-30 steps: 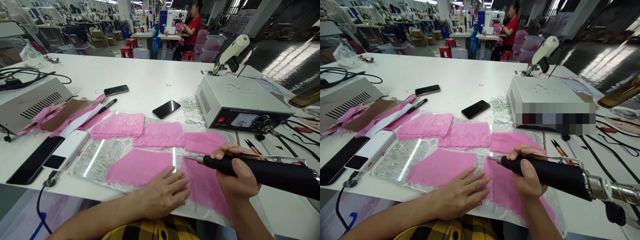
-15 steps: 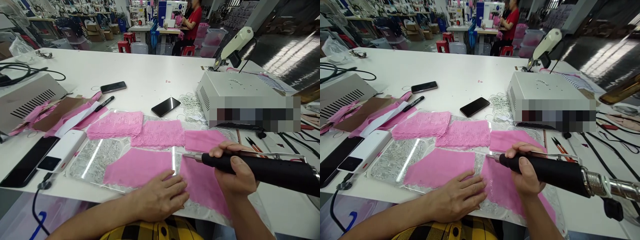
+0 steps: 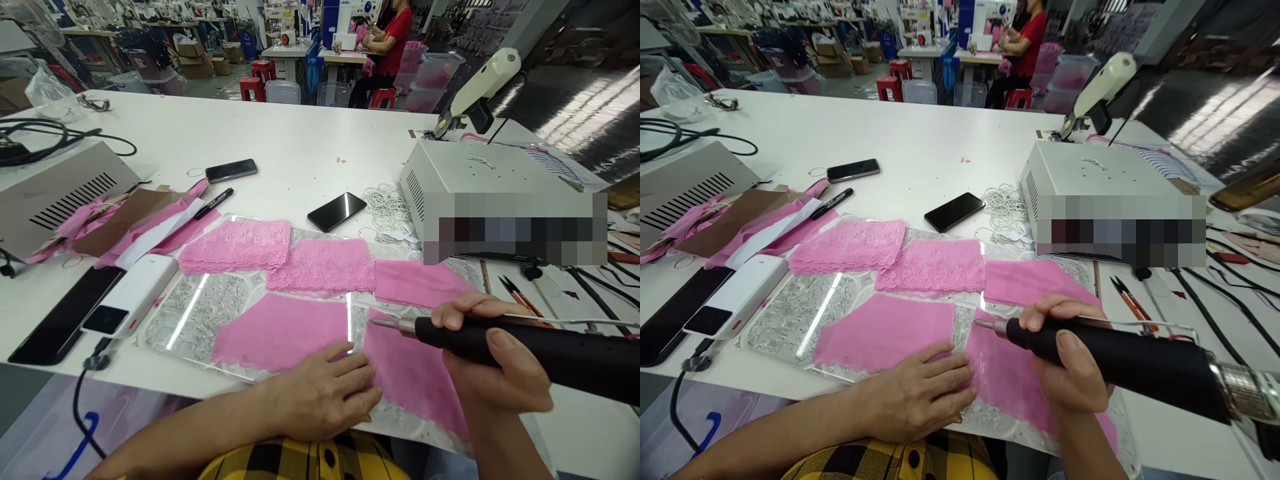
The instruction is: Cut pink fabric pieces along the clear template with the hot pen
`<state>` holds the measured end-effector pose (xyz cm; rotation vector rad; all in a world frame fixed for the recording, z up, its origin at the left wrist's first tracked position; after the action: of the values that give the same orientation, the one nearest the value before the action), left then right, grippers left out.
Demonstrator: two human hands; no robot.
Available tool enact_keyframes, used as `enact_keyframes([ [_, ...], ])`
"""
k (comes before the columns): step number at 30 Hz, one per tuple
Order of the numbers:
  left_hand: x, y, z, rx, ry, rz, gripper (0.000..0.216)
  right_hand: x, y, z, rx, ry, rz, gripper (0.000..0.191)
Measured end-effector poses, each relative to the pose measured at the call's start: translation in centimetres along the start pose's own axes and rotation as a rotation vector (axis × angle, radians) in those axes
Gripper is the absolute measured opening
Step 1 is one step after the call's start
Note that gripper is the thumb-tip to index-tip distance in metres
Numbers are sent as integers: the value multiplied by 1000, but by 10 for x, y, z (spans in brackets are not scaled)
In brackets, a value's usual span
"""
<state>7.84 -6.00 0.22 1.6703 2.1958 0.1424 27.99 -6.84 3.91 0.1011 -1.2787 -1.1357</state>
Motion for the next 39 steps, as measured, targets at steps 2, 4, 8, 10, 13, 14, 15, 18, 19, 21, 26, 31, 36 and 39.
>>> enact_keyframes([
  [2, -1, 0, -1, -3, -2, 9, 22, 2, -3, -1, 25, 10, 33, 14],
  [4, -1, 1, -1, -4, -5, 19, 22, 4, -6, -1, 42, 10, 52, 14],
  [8, -1, 1, 0, -6, -6, 33, 23, 3, -9, -1, 61, 4, 65, 14],
  [10, -1, 1, 0, -3, -4, 33, 24, 2, -9, -1, 71, 8, 66, 14],
  [13, -1, 0, 1, 2, -1, 33, 24, 1, -8, 1, 84, 14, 51, 12],
  [14, -1, 0, 2, 3, -1, 32, 24, 1, -8, 1, 92, 14, 49, 11],
  [15, -1, -1, 2, 4, -1, 32, 24, 1, -7, 2, 97, 14, 49, 10],
  [18, -1, -1, 1, 1, 4, 41, 24, 3, -7, 3, 95, 18, 61, 11],
  [19, -2, -1, 0, -6, 7, 48, 24, 5, -7, 3, 90, 23, 67, 12],
  [21, -2, -1, -2, -23, 12, 69, 26, 10, -9, 2, 95, 38, 88, 14],
  [26, -3, -1, -1, -34, 13, 98, 26, 21, -17, -1, 178, 70, 151, 16],
  [31, -4, 0, 0, -31, 9, 90, 26, 21, -23, -1, 176, 83, 146, 16],
  [36, -3, -1, 0, -45, -12, 98, 26, 19, -25, 0, 167, 71, 148, 13],
  [39, -3, -1, 2, -44, -24, 95, 26, 19, -25, 0, 166, 51, 140, 11],
])
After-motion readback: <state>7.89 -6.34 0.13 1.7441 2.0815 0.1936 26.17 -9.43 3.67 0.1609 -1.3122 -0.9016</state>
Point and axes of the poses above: each hand's wrist, its own y-axis towards the middle knuckle, its own z-axis out of the palm, x = y × z, the point moved 4 cm from there along y, towards the middle knuckle, and after that the axes turned 15 degrees about -z, right-handed, at the moved point
